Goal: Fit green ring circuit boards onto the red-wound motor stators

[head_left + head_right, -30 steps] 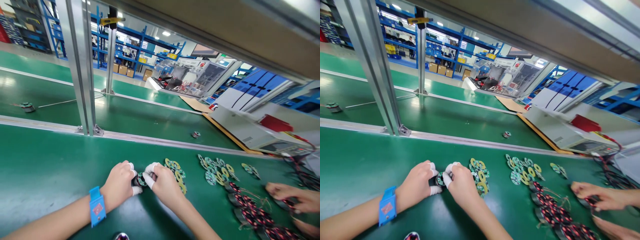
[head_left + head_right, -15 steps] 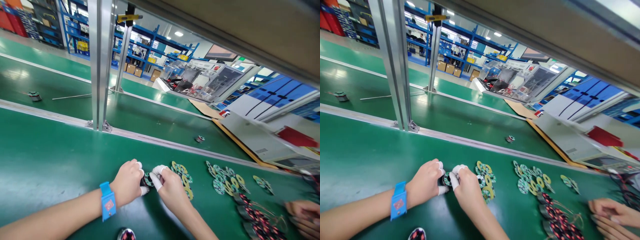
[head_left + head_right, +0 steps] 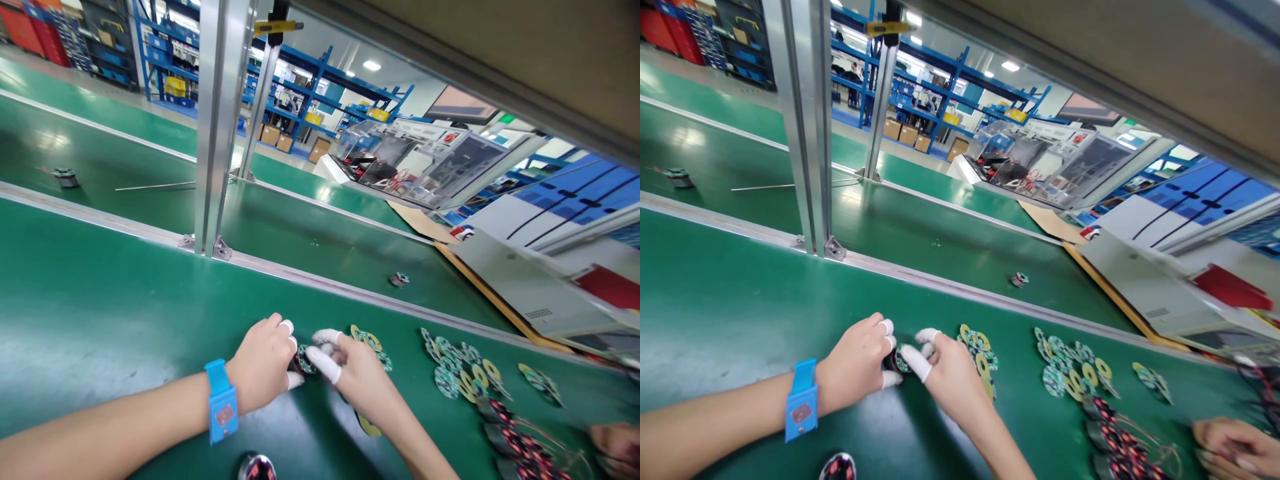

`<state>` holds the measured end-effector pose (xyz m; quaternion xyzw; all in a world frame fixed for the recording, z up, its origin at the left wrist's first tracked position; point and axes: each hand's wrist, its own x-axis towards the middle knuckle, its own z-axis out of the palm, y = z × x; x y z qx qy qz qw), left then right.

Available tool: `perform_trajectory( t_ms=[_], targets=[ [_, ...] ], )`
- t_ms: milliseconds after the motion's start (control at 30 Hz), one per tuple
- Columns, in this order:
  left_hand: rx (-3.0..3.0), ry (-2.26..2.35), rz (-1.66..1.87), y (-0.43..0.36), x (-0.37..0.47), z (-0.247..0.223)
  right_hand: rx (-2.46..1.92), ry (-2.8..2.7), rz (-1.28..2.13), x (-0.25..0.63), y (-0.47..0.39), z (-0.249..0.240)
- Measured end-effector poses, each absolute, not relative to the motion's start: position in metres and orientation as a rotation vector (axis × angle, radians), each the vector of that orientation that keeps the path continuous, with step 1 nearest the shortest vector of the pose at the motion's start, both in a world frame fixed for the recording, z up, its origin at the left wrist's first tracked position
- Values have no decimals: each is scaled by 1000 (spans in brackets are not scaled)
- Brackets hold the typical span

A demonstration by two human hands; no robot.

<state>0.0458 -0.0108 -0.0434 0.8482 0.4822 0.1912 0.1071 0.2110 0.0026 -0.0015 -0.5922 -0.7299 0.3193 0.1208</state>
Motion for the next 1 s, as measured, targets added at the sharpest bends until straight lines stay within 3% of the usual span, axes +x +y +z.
perform_trajectory(
  t_ms=[467,1000],
  targets=[
    [2337,1321,365,-14,44,-40,-1582,-2161,1002,198,-14,-1],
    [2328,1071,518,-5,35,-51,-1509,-1752,1527,205,-11,-3]
  ],
)
